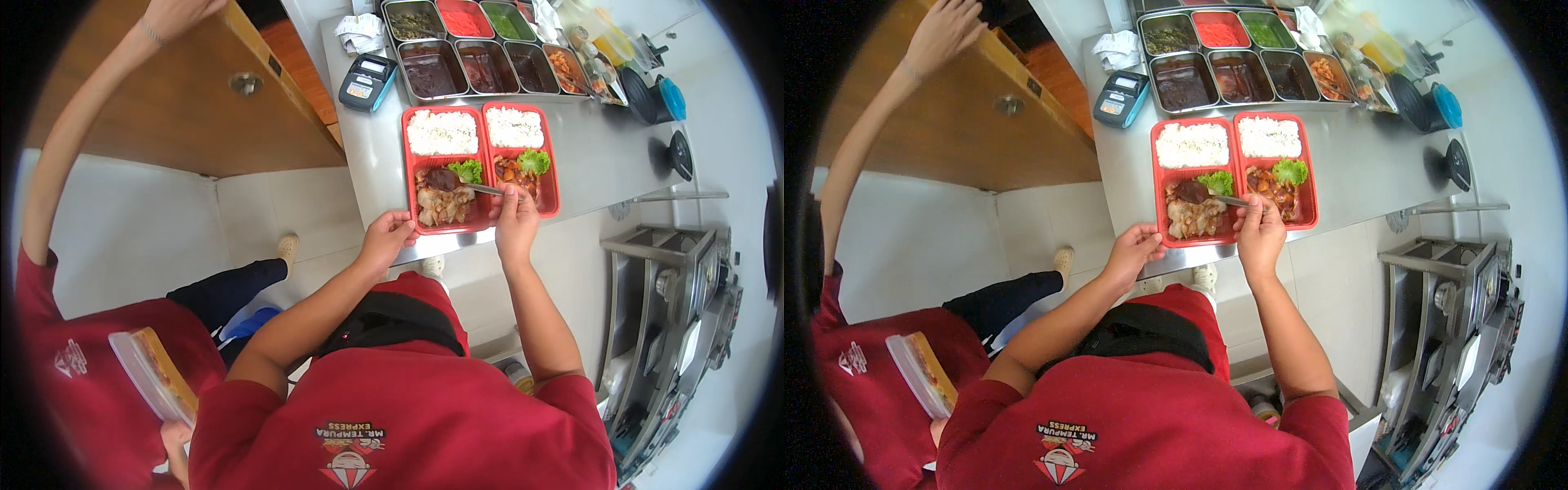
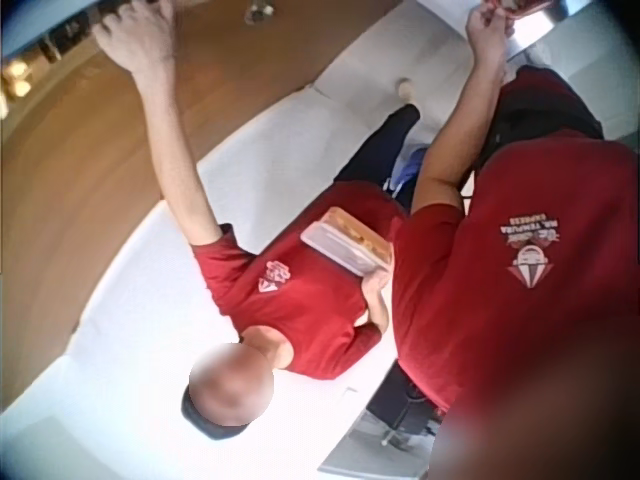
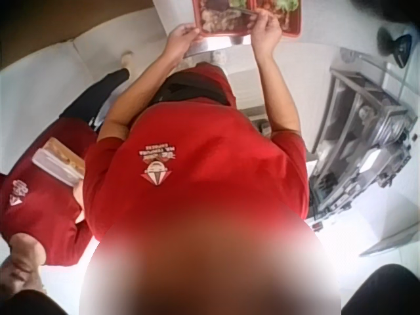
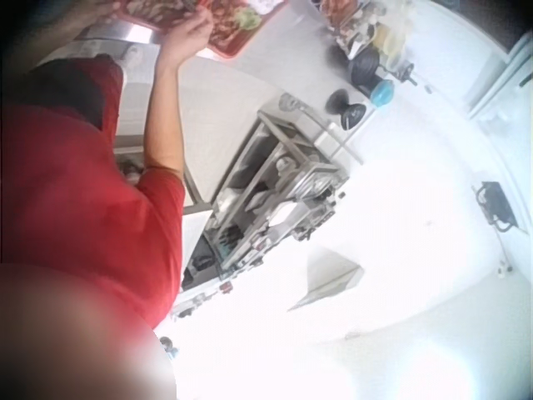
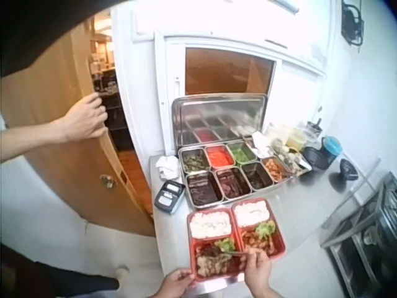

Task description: The person assembles bento boxes by adding rice, cooked meat, lettuce, and various sauces and garnishes from stainless steel containers using tongs and a spoon. The person places lids on the completed boxes and hands them to a coworker.

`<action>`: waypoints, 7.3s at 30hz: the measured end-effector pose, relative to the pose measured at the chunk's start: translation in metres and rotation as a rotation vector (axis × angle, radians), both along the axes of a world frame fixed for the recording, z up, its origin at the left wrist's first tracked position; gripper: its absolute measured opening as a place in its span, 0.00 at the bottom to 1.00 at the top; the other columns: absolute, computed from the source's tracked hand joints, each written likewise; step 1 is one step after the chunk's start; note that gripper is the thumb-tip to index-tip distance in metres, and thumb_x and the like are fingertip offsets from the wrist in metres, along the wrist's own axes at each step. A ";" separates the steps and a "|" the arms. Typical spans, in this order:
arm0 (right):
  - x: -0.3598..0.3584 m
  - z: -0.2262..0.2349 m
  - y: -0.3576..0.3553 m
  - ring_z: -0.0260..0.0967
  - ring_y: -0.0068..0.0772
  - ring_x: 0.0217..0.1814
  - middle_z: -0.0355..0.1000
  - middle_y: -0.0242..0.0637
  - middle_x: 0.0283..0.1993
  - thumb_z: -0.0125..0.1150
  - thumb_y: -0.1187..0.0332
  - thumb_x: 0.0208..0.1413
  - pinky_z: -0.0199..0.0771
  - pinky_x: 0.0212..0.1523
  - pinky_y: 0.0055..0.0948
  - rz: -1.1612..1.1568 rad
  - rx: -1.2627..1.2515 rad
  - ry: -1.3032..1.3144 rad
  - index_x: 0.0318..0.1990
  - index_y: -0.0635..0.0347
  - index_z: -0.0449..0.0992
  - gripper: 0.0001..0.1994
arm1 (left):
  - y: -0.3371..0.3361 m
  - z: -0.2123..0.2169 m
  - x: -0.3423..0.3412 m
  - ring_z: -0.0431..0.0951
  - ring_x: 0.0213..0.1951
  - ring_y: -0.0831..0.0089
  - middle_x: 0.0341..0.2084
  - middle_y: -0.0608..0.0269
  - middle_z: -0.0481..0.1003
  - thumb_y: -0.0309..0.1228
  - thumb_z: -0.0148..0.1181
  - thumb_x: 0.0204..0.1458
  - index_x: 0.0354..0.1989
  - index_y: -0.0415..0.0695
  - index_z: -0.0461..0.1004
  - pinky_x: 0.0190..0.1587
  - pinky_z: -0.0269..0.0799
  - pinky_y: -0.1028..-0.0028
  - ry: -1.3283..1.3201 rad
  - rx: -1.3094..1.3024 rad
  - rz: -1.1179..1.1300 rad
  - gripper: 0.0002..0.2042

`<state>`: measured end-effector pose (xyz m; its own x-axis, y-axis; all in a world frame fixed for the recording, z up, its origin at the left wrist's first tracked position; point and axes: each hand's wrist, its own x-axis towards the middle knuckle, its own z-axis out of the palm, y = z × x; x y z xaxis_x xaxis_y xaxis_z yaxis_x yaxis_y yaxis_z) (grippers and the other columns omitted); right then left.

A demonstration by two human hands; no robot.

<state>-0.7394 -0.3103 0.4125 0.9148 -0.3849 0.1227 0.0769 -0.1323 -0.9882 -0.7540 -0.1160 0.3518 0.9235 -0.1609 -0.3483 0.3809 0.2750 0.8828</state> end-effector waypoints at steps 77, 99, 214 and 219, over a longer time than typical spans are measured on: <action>0.177 0.117 -0.041 0.56 0.20 0.21 0.63 0.30 0.23 0.41 0.65 0.59 0.56 0.22 0.19 0.296 0.658 0.174 0.36 0.62 0.67 0.10 | -0.027 0.060 0.001 0.69 0.32 0.80 0.32 0.67 0.70 0.29 0.48 0.53 0.40 0.40 0.67 0.38 0.67 0.79 0.105 -0.138 0.447 0.08; 0.070 0.084 -0.050 0.60 0.16 0.18 0.66 0.31 0.21 0.45 0.67 0.58 0.62 0.19 0.17 0.438 -0.265 -0.054 0.32 0.63 0.71 0.10 | -0.032 0.068 0.002 0.70 0.33 0.80 0.33 0.66 0.70 0.29 0.48 0.53 0.42 0.39 0.66 0.39 0.67 0.80 0.090 -0.111 0.471 0.10; 0.052 0.131 -0.065 0.66 0.38 0.26 0.68 0.40 0.28 0.51 0.76 0.49 0.67 0.25 0.31 0.689 -0.929 -0.416 0.32 0.63 0.70 0.03 | -0.034 0.093 0.008 0.70 0.32 0.80 0.33 0.65 0.71 0.28 0.48 0.53 0.42 0.37 0.66 0.38 0.67 0.81 0.118 -0.097 0.510 0.10; 0.050 0.126 -0.059 0.65 0.38 0.24 0.67 0.41 0.28 0.55 0.78 0.45 0.66 0.23 0.31 0.719 -0.945 -0.576 0.33 0.63 0.69 0.06 | -0.034 0.095 0.008 0.70 0.32 0.80 0.32 0.65 0.71 0.28 0.48 0.53 0.42 0.37 0.66 0.38 0.67 0.80 0.127 -0.099 0.516 0.10</action>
<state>-0.6892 -0.3689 0.5389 0.6046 0.6100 0.5122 0.7950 -0.5022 -0.3404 -0.7465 -0.1501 0.4465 0.8428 0.2642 -0.4689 0.2768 0.5343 0.7987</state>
